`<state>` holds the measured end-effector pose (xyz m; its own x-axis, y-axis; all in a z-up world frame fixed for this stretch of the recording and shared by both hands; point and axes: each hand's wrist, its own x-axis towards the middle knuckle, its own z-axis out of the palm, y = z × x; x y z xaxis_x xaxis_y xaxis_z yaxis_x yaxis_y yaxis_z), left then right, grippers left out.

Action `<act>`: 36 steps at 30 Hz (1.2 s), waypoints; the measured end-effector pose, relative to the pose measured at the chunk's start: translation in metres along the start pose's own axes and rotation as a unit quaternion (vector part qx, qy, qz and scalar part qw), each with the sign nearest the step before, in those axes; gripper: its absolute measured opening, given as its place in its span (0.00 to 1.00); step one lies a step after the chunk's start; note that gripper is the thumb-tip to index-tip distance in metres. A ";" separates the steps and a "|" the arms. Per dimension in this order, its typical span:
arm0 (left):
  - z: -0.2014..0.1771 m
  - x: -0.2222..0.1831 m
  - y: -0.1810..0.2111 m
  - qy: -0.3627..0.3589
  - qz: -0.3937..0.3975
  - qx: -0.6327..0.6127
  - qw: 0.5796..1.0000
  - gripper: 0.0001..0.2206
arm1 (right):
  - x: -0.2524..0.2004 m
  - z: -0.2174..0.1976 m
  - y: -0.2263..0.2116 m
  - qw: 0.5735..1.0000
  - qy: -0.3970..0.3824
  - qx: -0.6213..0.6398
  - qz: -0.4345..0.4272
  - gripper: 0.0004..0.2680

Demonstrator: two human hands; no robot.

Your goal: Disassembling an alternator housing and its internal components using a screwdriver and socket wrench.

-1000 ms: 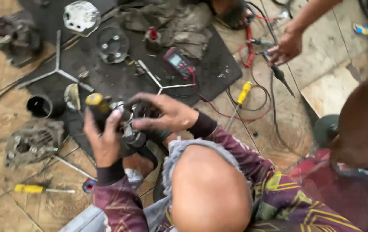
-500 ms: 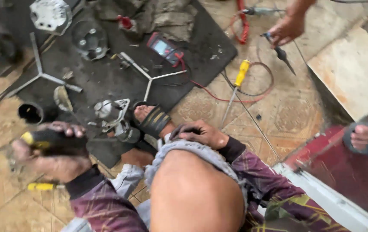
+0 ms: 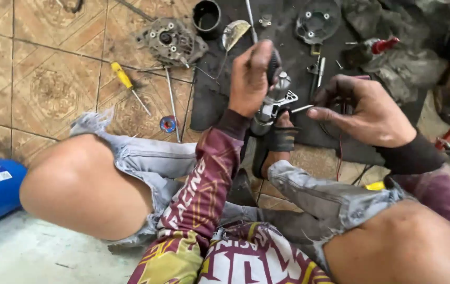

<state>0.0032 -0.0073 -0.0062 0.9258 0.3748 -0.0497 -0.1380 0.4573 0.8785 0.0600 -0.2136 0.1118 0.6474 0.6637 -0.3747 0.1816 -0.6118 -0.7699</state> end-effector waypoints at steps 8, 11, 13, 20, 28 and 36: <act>0.003 0.006 0.018 -0.016 0.046 0.149 0.988 0.18 | 0.067 -0.013 -0.062 0.970 -0.048 -0.208 -0.112 0.19; -0.012 0.011 0.014 0.003 -0.006 0.175 0.985 0.24 | 0.092 0.006 -0.043 0.961 -0.023 -0.225 -0.157 0.21; -0.028 0.013 0.004 0.017 -0.023 0.189 0.982 0.26 | 0.105 0.025 -0.005 0.953 -0.004 -0.234 -0.192 0.21; -0.044 -0.008 -0.039 -0.108 -0.258 0.523 0.805 0.25 | 0.094 0.073 0.084 0.968 -0.160 -0.190 -0.024 0.18; -0.045 -0.010 -0.038 -0.117 -0.251 0.571 0.773 0.22 | 0.089 0.072 0.080 0.947 -0.204 -0.246 -0.024 0.16; -0.058 -0.050 -0.025 -0.160 -0.256 0.628 0.717 0.21 | 0.059 0.095 0.087 0.921 -0.269 -0.270 -0.084 0.21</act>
<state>-0.0606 0.0094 -0.0531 0.8026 0.1213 -0.5841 0.4898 -0.6929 0.5291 0.0437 -0.1865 -0.0269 0.1423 0.7965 -0.5876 0.6808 -0.5097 -0.5260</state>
